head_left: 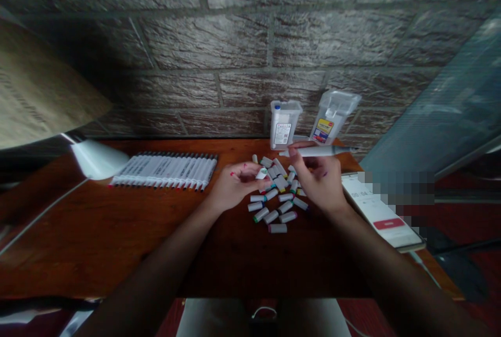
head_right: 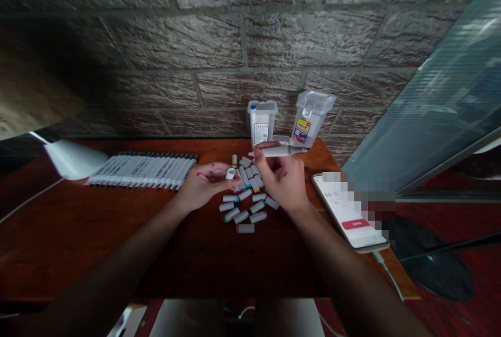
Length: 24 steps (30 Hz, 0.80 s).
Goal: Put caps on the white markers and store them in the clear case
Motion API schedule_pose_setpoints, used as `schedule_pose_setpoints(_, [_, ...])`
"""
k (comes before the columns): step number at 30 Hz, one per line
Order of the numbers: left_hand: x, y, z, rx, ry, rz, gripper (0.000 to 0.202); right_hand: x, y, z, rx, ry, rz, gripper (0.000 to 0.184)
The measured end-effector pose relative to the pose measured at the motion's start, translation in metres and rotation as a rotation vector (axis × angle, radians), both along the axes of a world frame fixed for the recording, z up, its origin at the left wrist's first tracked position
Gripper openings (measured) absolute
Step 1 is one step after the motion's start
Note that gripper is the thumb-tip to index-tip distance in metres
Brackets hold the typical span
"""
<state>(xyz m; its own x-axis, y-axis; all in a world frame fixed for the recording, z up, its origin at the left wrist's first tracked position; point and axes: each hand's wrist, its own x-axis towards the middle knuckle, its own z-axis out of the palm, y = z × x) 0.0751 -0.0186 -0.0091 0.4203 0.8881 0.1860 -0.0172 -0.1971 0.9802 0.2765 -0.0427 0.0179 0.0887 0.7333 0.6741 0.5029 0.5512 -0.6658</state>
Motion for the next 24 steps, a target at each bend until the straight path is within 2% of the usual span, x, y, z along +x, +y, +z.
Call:
schedule_pose_setpoints(10, [0.0,0.002,0.0,0.005,-0.033,0.03,0.032,-0.007,-0.006,0.001,0.038,0.011,0.134,0.014])
schedule_pose_setpoints(17, [0.001,0.002,0.001,0.056,-0.023,0.035,0.031,-0.011,-0.008,0.0,0.117,-0.17,0.235,0.008])
schedule_pose_setpoints(21, [0.001,0.003,0.001,0.028,-0.025,0.032,0.028,-0.013,-0.008,0.0,0.157,-0.233,0.213,0.008])
schedule_pose_setpoints(24, [0.0,0.003,0.002,0.003,-0.038,0.017,0.029,-0.009,-0.008,0.005,0.186,-0.214,0.102,0.012])
